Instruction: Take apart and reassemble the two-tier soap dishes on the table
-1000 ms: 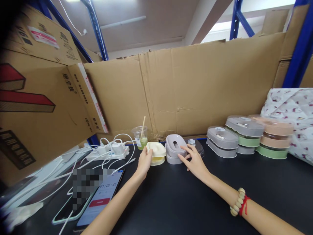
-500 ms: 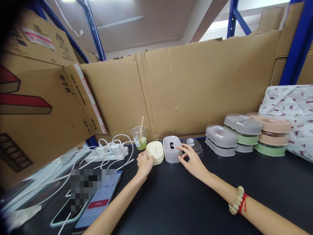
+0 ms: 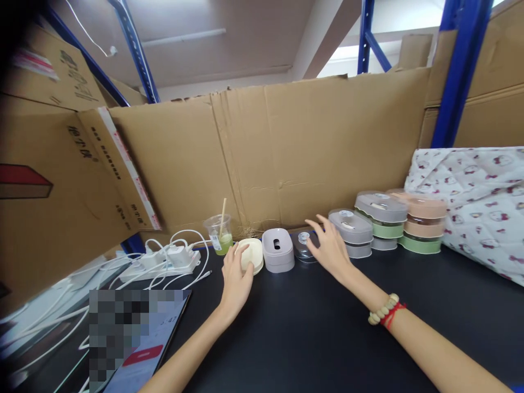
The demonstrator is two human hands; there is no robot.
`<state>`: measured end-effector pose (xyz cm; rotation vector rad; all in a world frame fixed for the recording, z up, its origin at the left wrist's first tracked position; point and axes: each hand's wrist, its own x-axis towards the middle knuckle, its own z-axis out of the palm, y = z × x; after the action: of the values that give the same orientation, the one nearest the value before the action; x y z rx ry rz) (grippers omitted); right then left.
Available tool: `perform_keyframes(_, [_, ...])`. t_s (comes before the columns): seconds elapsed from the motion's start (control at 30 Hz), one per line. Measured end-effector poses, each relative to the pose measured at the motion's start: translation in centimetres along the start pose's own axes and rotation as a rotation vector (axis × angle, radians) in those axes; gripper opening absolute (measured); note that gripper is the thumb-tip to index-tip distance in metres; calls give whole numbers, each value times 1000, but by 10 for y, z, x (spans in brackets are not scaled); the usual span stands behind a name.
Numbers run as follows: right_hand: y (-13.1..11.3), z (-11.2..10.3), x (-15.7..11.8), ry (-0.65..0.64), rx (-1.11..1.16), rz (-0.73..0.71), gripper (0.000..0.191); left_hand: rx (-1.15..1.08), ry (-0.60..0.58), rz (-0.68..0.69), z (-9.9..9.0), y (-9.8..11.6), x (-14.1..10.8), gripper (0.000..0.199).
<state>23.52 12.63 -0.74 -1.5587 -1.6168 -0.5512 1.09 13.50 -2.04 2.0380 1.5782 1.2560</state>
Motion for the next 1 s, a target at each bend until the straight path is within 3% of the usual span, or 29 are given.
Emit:
perform_keyframes(0.1, [30,-4,6,93,-199,73,44,48,-2,471,1,4,-9,32])
perform_keyframes(0.2, [50,-5,7,112,-312,113,43,201,-149,1007,-1,12,-19,26])
perform_keyframes(0.27, [56,-8,7,102,-324,126,42,316,-253,1209,-2,18,-24,19])
perform_keyframes(0.6, [67,-16,9,62,-237,154,54,403,-491,1100,6,25,-36,15])
perform_keyframes(0.73, [64,-12,11,183,-191,81,67,376,-516,1061,10,25,-41,21])
perform_keyframes(0.8, [50,-14,14,293,-126,48,72,349,-437,1062,11,23,-42,28])
perform_keyframes(0.9, [18,-22,16,413,27,-33,68,236,-152,1066,12,18,-39,41])
perform_keyframes(0.93, [7,-24,16,418,99,-81,62,184,-36,1069,11,17,-37,44])
perform_keyframes(1.0, [-14,-28,11,289,289,-216,45,99,176,1075,7,16,-33,46])
